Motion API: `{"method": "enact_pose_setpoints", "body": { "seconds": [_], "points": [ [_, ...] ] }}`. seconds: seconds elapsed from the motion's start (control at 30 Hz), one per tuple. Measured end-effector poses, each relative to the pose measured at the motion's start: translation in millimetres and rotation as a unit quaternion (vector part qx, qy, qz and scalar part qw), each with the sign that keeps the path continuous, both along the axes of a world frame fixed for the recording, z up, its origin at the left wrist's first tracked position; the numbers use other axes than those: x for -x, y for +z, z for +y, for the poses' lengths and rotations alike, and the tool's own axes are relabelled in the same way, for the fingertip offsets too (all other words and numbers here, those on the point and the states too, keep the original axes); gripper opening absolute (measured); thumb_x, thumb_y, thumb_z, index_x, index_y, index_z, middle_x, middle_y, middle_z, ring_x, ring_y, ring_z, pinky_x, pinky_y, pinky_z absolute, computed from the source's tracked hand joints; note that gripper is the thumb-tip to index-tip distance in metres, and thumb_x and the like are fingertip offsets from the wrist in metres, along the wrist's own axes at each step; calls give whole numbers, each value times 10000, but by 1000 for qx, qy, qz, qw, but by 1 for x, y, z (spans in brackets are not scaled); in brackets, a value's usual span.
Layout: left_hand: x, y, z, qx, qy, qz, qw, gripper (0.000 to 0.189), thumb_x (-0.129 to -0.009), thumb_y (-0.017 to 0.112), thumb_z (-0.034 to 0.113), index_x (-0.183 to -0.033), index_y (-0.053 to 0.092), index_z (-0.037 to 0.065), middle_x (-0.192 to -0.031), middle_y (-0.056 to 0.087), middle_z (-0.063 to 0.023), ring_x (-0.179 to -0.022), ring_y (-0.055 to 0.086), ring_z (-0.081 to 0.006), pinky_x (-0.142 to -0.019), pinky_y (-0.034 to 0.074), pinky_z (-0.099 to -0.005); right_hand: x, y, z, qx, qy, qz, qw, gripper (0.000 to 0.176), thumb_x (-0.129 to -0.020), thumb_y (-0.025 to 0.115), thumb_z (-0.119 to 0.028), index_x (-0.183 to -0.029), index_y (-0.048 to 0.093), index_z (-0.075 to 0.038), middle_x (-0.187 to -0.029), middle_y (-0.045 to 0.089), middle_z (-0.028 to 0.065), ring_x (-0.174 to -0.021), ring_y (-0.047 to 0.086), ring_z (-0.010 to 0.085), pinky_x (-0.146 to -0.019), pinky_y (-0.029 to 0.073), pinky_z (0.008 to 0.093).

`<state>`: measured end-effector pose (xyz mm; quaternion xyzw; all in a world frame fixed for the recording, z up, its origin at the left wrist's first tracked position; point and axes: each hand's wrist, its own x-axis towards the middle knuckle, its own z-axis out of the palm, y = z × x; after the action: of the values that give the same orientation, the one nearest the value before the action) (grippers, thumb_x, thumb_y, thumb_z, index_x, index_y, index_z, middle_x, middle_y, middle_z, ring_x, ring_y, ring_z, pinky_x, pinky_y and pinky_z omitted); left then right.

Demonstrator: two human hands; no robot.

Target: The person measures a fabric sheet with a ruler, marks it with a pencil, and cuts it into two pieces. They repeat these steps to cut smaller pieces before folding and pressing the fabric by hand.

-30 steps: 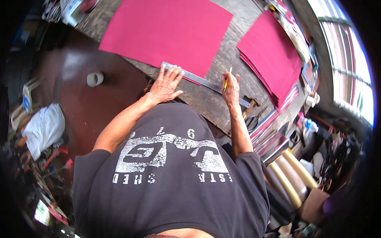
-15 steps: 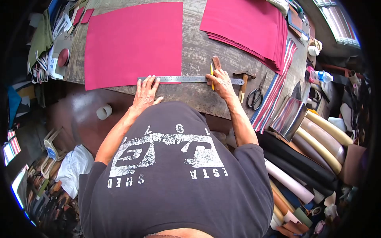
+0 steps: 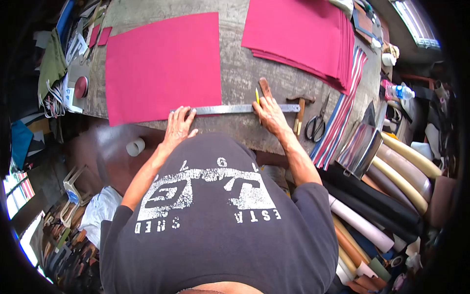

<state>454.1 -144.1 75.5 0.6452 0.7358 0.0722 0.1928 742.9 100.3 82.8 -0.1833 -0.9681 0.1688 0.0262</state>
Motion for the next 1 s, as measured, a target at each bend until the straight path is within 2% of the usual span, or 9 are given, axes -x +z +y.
{"method": "enact_pose_setpoints", "body": {
  "seconds": [0.1,0.37,0.4,0.5,0.53,0.63,0.83,0.97,1.0],
  "points": [
    [1,10,6,-76,34,9,996,769,-760,802,266,-1430,487,59,-1449,413,-224,-1393,377,-411,-1153,312,-569,5,14,4,33,-20,17,999,258,-874,628,-57,-1125,588,-9,-961,538,165,-967,576,335,-848,474,436],
    [68,4,98,-149,28,44,987,568,-883,654,78,-1428,496,51,-1366,501,-187,-1320,464,-360,-1138,346,-533,57,40,78,13,-16,18,1000,418,-801,601,29,-1217,571,-1,-1036,537,170,-924,534,352,-849,471,421],
    [80,9,118,-178,25,57,982,424,-888,649,54,-1308,589,33,-1168,584,-148,-1137,568,-315,-1056,425,-490,67,43,91,24,-15,18,999,432,-788,617,31,-1216,570,-3,-1034,533,167,-930,535,350,-854,466,427],
    [122,2,167,-171,23,59,983,259,-889,650,28,-1147,661,23,-974,601,-106,-942,607,-271,-914,497,-433,96,54,132,19,-10,32,999,415,-772,639,41,-1178,579,-15,-1024,538,166,-962,561,340,-853,465,437],
    [132,6,189,-221,34,59,973,158,-885,649,-4,-1033,693,29,-879,592,-86,-834,604,-246,-771,522,-399,103,47,148,4,-15,52,999,384,-782,628,40,-1160,583,-13,-1014,544,168,-944,573,341,-832,478,433],
    [164,-3,242,-249,44,52,966,299,-836,629,-14,-1111,713,70,-973,642,-93,-941,641,-266,-840,546,-403,132,33,199,23,-61,61,996,291,-852,579,28,-1139,599,-12,-1023,574,170,-888,606,349,-787,518,428],
    [197,-22,311,-322,66,120,937,350,-857,636,-28,-1174,718,95,-1123,690,-73,-1077,671,-279,-910,558,-377,180,12,276,-27,-54,142,988,243,-898,602,-47,-1140,622,-53,-1150,609,144,-1065,590,350,-939,482,431],
    [190,-63,309,-208,93,156,961,419,-966,612,215,-1375,604,123,-1480,501,-148,-1443,368,-395,-1175,282,-593,187,-31,284,-59,-57,142,986,255,-903,672,-128,-1149,634,-76,-1151,625,136,-1136,579,340,-1001,449,451],
    [186,-64,305,-167,102,139,971,536,-1001,585,325,-1487,487,121,-1613,301,-184,-1523,149,-444,-1199,110,-660,189,-36,281,-64,-66,149,985,262,-901,683,-141,-1150,636,-76,-1149,627,135,-1135,580,338,-1002,450,450]
  ]
}}
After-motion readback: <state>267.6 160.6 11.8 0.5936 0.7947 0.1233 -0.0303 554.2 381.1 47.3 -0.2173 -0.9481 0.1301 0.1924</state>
